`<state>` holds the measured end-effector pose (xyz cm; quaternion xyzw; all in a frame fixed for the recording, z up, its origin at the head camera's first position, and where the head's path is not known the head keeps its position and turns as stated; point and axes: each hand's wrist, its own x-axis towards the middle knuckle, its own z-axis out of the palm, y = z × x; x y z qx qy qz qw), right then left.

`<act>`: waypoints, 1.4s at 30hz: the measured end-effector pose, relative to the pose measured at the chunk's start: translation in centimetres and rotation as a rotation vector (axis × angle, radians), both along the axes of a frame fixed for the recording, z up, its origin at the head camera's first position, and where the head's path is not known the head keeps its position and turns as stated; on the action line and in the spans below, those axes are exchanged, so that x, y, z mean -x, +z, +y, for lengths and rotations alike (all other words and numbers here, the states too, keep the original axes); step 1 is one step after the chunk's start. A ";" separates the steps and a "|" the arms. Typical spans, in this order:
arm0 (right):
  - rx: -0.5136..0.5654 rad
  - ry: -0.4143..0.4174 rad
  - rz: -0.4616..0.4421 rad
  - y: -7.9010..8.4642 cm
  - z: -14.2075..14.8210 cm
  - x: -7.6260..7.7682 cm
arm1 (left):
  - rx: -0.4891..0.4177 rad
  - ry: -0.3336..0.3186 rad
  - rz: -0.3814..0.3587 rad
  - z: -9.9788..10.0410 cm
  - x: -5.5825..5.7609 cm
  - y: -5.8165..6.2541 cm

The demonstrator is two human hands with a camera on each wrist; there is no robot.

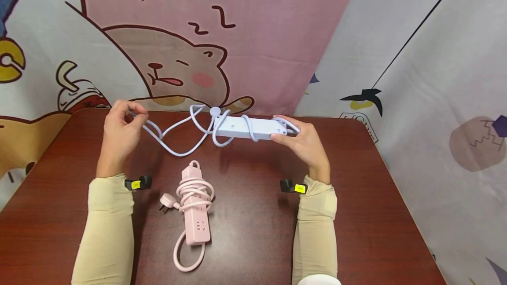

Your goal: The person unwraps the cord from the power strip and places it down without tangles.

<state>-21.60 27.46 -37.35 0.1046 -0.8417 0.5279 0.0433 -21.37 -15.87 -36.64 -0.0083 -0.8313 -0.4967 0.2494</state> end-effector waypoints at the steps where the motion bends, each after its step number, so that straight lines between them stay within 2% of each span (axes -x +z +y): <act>1: 0.001 0.002 0.004 0.0 0.0 0.0 | -0.003 0.005 -0.001 0.0 0.0 0.0; 8: 0.024 0.019 0.033 0.2 0.1 -0.3 | 0.006 -0.003 -0.003 0.1 0.1 -0.1; 14: 0.031 0.020 0.023 0.3 0.0 -0.2 | -0.047 -0.049 0.009 1.0 -0.1 0.4; 18: 0.035 0.022 0.011 0.4 0.0 -0.2 | -0.066 -0.122 0.027 2.5 -0.4 0.9; 26: 0.022 0.063 -0.006 1.3 -0.2 -0.9 | -0.036 -0.306 -0.028 5.3 -0.7 0.9; 32: -0.002 0.110 -0.005 2.0 -0.7 -1.2 | -0.045 -0.414 0.013 6.7 -1.3 1.5; 37: -0.029 0.174 0.002 2.2 -1.6 -1.2 | 0.064 -0.507 0.025 8.3 -1.9 2.0; 42: -0.067 0.220 0.013 2.2 -2.4 -1.2 | 0.167 -0.591 -0.068 9.1 -2.5 2.0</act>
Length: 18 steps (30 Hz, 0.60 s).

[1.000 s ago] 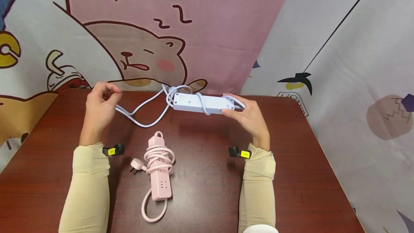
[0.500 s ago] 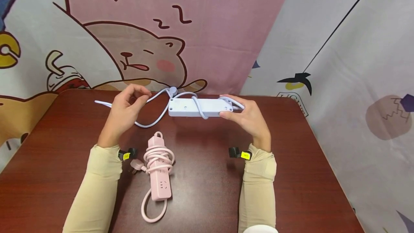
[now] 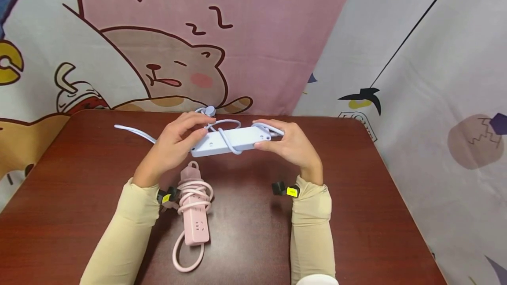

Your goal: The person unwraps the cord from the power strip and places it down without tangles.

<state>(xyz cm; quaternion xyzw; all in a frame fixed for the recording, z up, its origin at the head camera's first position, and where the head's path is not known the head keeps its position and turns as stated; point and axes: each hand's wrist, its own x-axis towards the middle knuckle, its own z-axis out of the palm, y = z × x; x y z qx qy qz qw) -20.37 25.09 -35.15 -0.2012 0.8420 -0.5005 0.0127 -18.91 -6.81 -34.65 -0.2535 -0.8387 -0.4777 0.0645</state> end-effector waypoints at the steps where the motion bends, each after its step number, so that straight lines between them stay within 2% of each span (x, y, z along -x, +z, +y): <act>1: -0.008 0.004 0.004 0.0 -0.1 0.0 | 0.023 -0.010 -0.012 0.0 -0.1 0.0; 5: -0.022 0.013 0.012 0.1 -0.4 -0.1 | 0.075 -0.067 -0.029 0.0 -0.1 -0.1; 9: -0.015 0.025 -0.001 0.2 -0.5 -0.1 | 0.060 -0.116 -0.053 0.0 -0.1 -0.1; 14: -0.012 0.039 -0.001 0.3 -0.5 -0.2 | 0.048 -0.124 -0.072 0.2 0.0 -0.1; 18: -0.011 0.050 0.003 0.3 -0.5 -0.2 | 0.036 -0.133 -0.038 0.4 0.1 -0.2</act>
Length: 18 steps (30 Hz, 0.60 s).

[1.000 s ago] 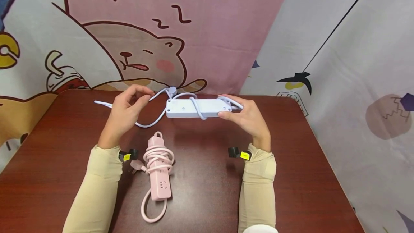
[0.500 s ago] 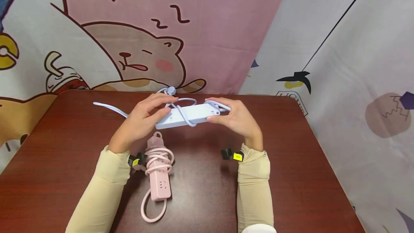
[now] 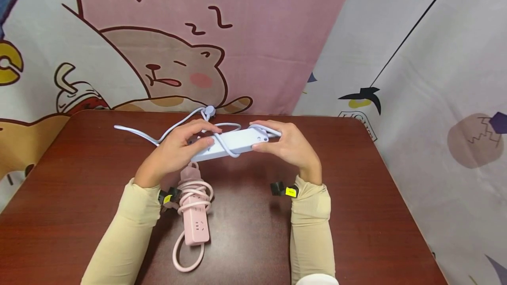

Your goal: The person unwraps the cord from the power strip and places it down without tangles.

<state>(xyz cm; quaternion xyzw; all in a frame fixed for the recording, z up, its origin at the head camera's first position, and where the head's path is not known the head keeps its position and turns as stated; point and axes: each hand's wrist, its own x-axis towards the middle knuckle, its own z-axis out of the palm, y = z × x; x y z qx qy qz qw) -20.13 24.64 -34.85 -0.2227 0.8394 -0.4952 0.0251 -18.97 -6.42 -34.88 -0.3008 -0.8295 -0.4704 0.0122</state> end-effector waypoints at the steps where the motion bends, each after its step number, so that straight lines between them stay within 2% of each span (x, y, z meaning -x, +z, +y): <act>1: 0.000 0.003 0.000 0.0 0.0 0.0 | -0.004 0.004 0.013 0.0 0.0 0.0; 11: -0.033 -0.001 0.013 -0.1 0.2 0.2 | -0.017 0.051 0.130 -0.2 0.2 -0.2; 18: -0.045 0.002 0.010 -0.4 0.4 0.3 | -0.023 0.073 0.278 -0.2 0.5 -0.5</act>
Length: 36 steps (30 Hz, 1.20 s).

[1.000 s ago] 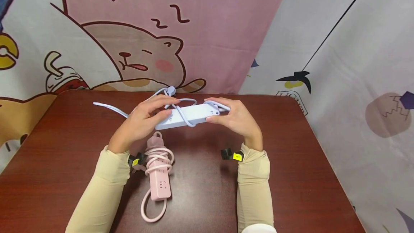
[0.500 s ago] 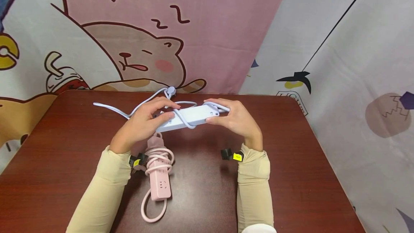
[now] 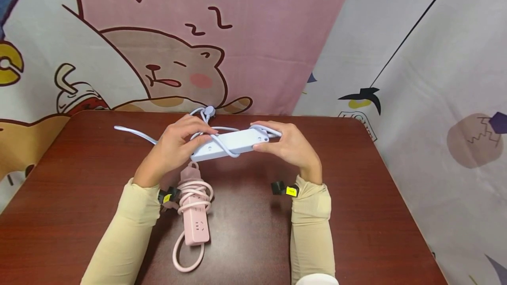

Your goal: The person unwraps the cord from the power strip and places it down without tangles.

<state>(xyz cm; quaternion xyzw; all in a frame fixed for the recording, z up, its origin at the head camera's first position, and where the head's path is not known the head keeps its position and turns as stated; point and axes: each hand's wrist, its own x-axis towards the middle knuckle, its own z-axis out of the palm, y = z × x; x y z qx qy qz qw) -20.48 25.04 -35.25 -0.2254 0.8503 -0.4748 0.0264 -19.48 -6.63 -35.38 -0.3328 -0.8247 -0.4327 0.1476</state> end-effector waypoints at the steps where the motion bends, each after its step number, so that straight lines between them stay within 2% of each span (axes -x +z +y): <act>1: -0.001 -0.002 -0.003 0.0 0.0 0.0 | -0.003 0.005 0.019 0.0 0.0 0.0; 6: -0.013 -0.014 -0.011 -0.3 0.0 0.2 | -0.012 0.026 0.066 0.0 0.1 -0.1; 20: 0.001 -0.054 -0.015 -0.6 -0.1 0.5 | -0.009 0.026 0.081 -0.5 0.2 0.0; 25: 0.019 -0.110 0.014 -0.4 -0.2 0.3 | -0.023 0.017 0.103 -0.6 0.1 0.0; 29: 0.029 -0.133 0.043 -0.3 -0.2 0.2 | -0.024 0.030 0.150 -0.6 0.2 0.0; 32: 0.008 -0.183 0.093 -0.2 0.0 0.2 | -0.025 0.055 0.180 -0.8 0.4 0.0; 36: 0.046 -0.262 0.117 0.0 0.6 0.2 | -0.069 0.082 0.166 -1.1 0.3 0.2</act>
